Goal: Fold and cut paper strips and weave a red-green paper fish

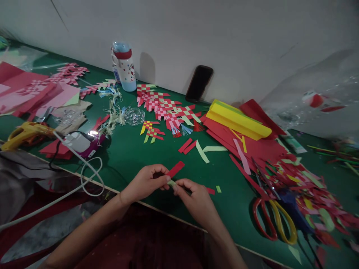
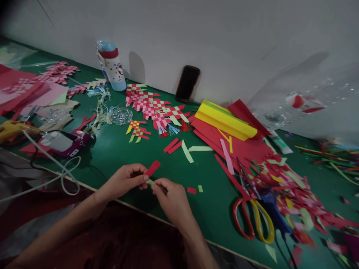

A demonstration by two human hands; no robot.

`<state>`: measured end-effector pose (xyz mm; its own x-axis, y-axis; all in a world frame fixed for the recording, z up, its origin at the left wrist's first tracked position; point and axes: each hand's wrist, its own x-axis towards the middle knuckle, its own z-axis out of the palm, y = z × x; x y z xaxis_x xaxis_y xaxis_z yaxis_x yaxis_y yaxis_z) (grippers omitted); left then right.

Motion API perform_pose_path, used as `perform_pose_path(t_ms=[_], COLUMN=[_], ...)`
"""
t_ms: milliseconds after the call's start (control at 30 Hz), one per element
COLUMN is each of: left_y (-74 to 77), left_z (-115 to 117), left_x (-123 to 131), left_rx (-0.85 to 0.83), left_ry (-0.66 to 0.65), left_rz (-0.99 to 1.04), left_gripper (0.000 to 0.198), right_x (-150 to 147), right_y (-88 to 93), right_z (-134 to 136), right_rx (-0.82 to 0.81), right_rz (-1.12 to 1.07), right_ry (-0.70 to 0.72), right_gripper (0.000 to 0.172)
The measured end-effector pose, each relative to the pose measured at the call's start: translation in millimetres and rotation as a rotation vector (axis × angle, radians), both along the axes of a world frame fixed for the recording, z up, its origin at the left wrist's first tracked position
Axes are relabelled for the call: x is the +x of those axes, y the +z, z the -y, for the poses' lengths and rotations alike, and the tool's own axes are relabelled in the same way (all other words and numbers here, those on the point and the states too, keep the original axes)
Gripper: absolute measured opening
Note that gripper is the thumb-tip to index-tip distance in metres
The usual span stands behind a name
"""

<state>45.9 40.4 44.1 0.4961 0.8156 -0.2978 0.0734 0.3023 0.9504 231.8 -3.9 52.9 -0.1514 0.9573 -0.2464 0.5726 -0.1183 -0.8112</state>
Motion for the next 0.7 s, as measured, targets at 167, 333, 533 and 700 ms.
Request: perform_pose_path(t_ms=[167, 333, 533, 700], left_y=[-7.1, -7.4, -5.8, -5.0], left_z=[-0.3, -1.0, -3.9, -6.9], left_x=[-1.2, 1.0, -1.7, -5.6], left_rx=[-0.027, -0.081, -0.018, 0.056], left_ry=[0.005, 0.03, 0.158, 0.263], left_rz=[0.018, 0.012, -0.003, -0.065], left_gripper=[0.025, 0.027, 0.025, 0.025], right_x=[0.3, 1.3, 13.0, 36.2], right_y=[-0.8, 1.0, 1.2, 1.2], right_z=[0.2, 0.0, 3.8, 9.7], right_rx=[-0.027, -0.06, -0.13, -0.169], right_rz=[-0.019, -0.036, -0.035, -0.028], right_ry=[0.006, 0.019, -0.002, -0.033], right_gripper=[0.025, 0.02, 0.027, 0.031])
